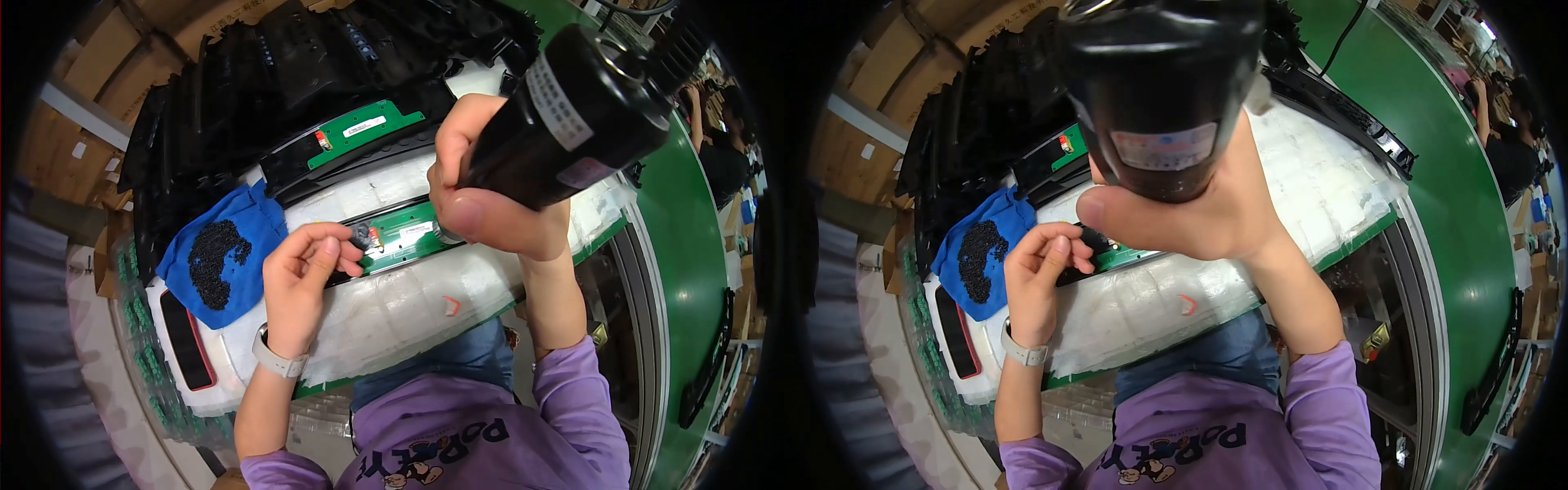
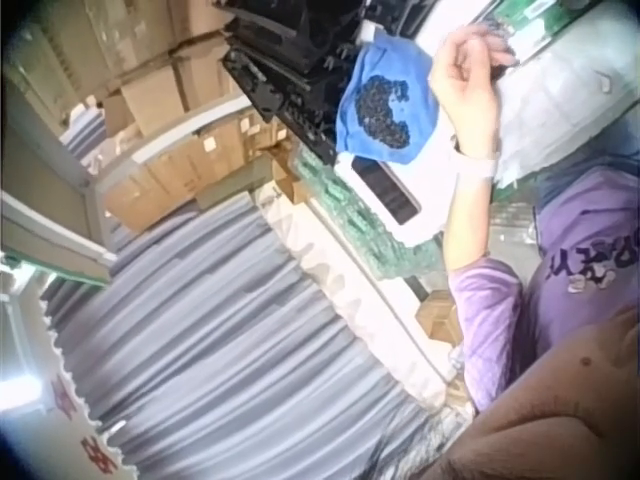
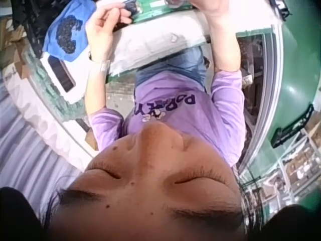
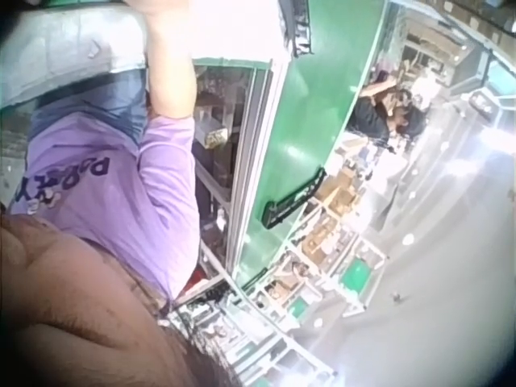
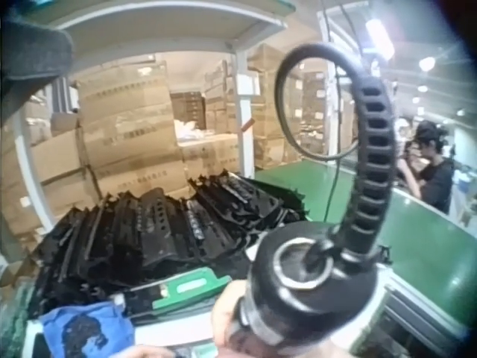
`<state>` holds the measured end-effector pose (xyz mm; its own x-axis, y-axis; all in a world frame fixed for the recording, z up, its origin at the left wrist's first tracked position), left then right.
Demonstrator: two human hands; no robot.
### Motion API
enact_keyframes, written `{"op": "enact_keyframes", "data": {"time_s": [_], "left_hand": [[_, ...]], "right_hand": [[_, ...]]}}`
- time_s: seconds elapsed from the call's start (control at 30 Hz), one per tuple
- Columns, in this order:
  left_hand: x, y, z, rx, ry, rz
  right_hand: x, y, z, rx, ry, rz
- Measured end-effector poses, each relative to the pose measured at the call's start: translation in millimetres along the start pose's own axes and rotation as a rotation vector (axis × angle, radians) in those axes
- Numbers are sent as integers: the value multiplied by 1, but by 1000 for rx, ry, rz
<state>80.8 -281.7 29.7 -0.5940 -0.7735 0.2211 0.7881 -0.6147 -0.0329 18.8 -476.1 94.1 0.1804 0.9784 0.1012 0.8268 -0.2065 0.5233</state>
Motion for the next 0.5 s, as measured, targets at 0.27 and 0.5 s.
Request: {"op": "enact_keyframes", "data": {"time_s": [0.27,0.5], "left_hand": [[-10,2,-3,-71,-188,13],[-7,-1,-5,-34,-114,33]], "right_hand": [[0,-1,0,13,36,-7],[6,-5,-1,-76,-208,70]]}}
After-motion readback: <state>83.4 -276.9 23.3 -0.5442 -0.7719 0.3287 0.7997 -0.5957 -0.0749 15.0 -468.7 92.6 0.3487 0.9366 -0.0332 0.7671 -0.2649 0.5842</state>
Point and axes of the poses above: each hand's wrist, its own y-axis towards the middle knuckle, its own x-axis out of the palm, z = x × y, the point moved 1 cm from there along y, towards the middle knuckle, and after that the axes turned 8 degrees about -y, right-handed, at the moved point
